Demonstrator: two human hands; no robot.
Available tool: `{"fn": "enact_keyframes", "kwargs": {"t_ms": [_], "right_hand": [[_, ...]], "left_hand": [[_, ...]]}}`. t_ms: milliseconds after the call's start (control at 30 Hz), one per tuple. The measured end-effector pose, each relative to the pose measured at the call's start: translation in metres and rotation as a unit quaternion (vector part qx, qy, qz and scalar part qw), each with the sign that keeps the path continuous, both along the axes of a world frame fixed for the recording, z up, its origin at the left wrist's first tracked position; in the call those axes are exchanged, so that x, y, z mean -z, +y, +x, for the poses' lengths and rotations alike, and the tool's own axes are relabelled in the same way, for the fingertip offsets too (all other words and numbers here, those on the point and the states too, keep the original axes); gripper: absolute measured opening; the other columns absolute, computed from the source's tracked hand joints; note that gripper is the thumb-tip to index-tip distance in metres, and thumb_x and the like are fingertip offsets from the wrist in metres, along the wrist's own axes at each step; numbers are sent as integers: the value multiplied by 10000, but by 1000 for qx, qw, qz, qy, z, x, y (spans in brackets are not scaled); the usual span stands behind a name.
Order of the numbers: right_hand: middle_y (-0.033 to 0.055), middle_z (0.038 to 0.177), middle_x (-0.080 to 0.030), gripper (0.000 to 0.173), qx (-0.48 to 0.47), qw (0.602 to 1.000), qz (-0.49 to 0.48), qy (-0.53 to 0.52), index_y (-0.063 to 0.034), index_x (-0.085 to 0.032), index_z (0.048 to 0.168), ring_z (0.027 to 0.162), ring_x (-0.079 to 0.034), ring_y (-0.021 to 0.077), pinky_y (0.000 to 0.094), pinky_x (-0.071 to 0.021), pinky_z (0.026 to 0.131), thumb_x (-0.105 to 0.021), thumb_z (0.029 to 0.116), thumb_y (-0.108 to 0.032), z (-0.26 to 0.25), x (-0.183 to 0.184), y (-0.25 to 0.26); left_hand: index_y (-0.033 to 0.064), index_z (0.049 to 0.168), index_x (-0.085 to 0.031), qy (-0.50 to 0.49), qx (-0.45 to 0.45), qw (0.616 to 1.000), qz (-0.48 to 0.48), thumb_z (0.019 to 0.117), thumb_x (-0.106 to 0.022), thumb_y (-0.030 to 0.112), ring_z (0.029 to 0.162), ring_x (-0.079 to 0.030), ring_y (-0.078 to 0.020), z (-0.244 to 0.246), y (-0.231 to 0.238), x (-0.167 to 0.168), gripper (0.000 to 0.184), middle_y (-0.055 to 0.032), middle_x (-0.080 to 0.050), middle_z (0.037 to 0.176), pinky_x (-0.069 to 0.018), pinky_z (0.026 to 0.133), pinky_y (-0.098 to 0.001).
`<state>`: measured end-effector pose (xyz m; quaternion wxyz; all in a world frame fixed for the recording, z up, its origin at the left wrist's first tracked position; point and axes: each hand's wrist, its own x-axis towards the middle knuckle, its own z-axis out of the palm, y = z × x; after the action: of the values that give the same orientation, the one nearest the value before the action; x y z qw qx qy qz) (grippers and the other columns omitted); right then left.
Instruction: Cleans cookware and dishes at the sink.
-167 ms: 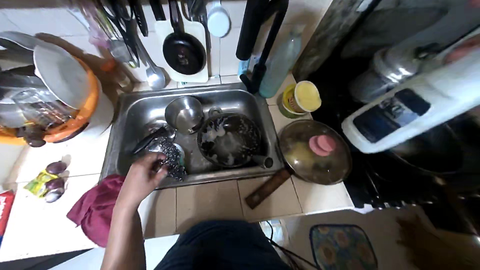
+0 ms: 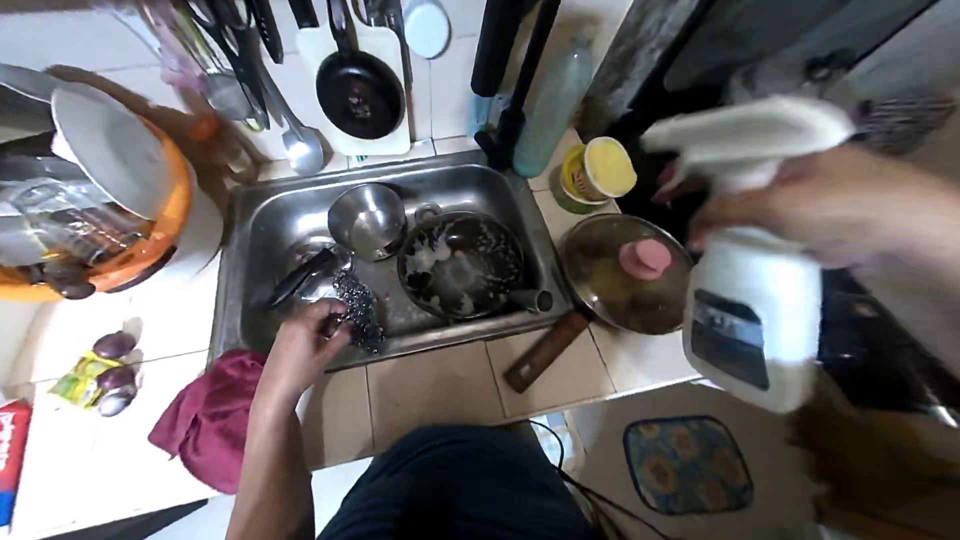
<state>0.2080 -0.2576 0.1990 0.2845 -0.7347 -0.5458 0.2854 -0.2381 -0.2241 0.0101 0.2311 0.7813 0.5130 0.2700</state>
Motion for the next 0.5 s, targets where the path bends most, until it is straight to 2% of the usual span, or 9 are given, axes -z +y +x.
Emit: {"fn": "enact_keyframes", "kwargs": {"t_ms": [33,67,133,233,333,500], "right_hand": [[56,786,-678,286,6,998,-62,-18,-69,-650,1107,585,-637,123,303,-564,545,-693,861,69,-23,4,-4],[94,817,-677,302,-6,994,-105,-24,-46,-645,1140,613,-637,168,351,-565,578,-684,868,80,-35,12,-7],[132,843,-666,262,-41,986,-158,-34,-19,-651,1126,660,-633,225,428,-558,626,-692,880,61,-47,30,-11],[128,767,-660,139,-75,974,-197,-76,-10,-678,997,645,-634,232,449,-544,633,-739,872,-5,-56,51,-10],[125,776,-645,100,-84,966,-217,-111,-11,-672,931,687,-621,235,466,-521,665,-754,880,-40,-66,63,-7],[149,788,-653,121,-70,963,-234,-111,16,-667,967,678,-636,249,469,-537,672,-737,898,-55,-69,78,2]], "left_hand": [[-80,1068,-681,-2,7,1000,7,919,-620,81,709,-648,-261,-1,0,1,228,-202,-681,871,-559,675,-442],[-79,1064,-684,-2,12,1000,13,918,-615,83,698,-643,-256,-2,0,1,228,-198,-679,857,-556,665,-433],[-81,1049,-688,-4,18,1000,17,919,-613,82,692,-639,-256,-5,-1,1,222,-199,-676,838,-552,665,-429],[-81,1023,-687,-10,23,999,25,916,-617,86,698,-640,-273,-11,-2,1,211,-204,-672,828,-548,672,-451],[-80,1018,-685,-14,28,999,32,919,-614,92,711,-647,-278,-17,-4,4,210,-207,-676,846,-552,679,-459],[-75,1002,-684,-21,13,999,41,911,-606,108,704,-638,-253,-23,-13,6,218,-201,-673,848,-546,666,-426]]}}
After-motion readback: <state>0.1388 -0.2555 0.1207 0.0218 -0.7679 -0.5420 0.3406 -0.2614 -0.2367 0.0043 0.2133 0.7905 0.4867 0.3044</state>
